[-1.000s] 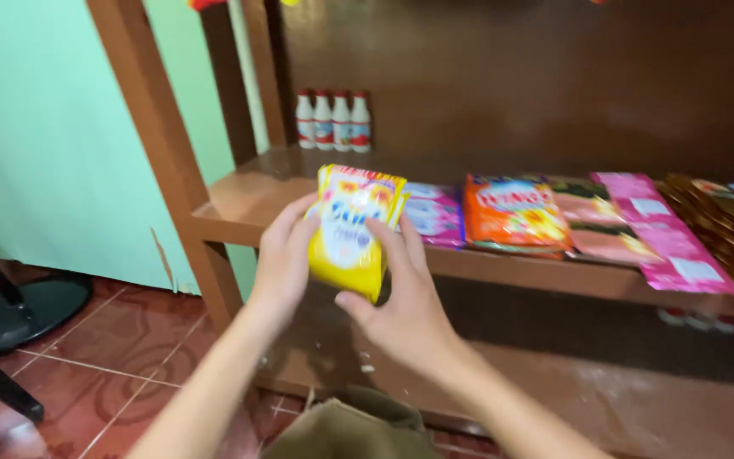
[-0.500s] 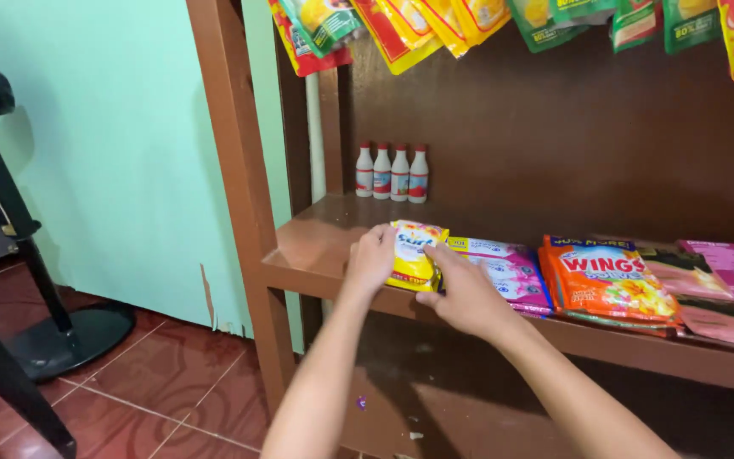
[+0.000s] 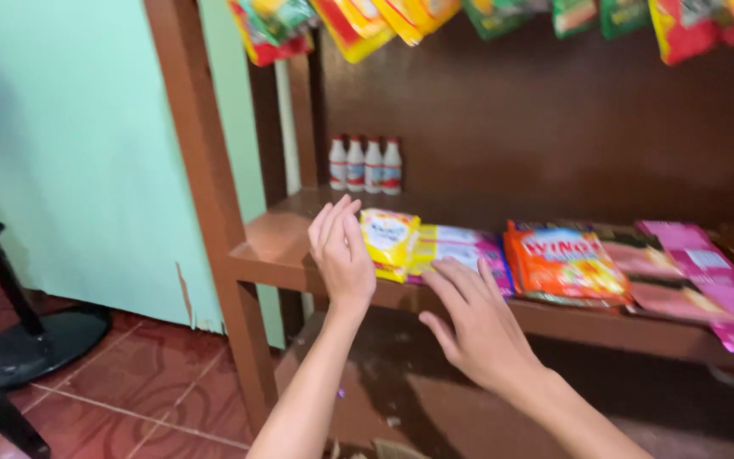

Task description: Organize and stack various detergent and soap sachets on grocery store shelves.

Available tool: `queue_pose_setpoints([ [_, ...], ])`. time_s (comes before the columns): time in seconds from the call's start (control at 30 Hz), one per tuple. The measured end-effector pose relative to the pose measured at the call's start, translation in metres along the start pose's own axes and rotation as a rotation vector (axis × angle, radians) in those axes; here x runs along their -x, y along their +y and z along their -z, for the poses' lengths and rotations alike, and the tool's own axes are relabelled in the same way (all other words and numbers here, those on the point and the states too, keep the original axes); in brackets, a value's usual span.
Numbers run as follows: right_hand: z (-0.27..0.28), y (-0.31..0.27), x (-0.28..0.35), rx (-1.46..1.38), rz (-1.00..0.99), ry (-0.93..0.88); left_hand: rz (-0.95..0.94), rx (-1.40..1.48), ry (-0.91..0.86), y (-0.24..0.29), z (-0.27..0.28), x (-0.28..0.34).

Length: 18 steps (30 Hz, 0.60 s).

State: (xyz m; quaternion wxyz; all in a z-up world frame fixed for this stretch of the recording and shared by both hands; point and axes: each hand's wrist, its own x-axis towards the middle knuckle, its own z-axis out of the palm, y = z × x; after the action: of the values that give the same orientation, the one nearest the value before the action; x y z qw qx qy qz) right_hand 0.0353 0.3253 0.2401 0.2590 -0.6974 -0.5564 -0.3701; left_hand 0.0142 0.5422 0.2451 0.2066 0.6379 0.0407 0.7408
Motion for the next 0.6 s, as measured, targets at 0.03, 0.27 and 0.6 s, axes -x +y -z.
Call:
queue_pose_setpoints([
  [0.03,0.010,-0.005,0.017,-0.005,-0.017,-0.019,0.019,-0.003,-0.018,0.019,0.008,0.010],
  [0.27,0.079,0.008,0.140,0.002,0.091,-0.004,-0.174,0.337,-0.365,0.144,0.024,0.104],
  [0.6,0.184,0.066,0.329,0.010,-0.460,0.001,-0.318,0.681,-0.748,0.268,-0.038,0.265],
])
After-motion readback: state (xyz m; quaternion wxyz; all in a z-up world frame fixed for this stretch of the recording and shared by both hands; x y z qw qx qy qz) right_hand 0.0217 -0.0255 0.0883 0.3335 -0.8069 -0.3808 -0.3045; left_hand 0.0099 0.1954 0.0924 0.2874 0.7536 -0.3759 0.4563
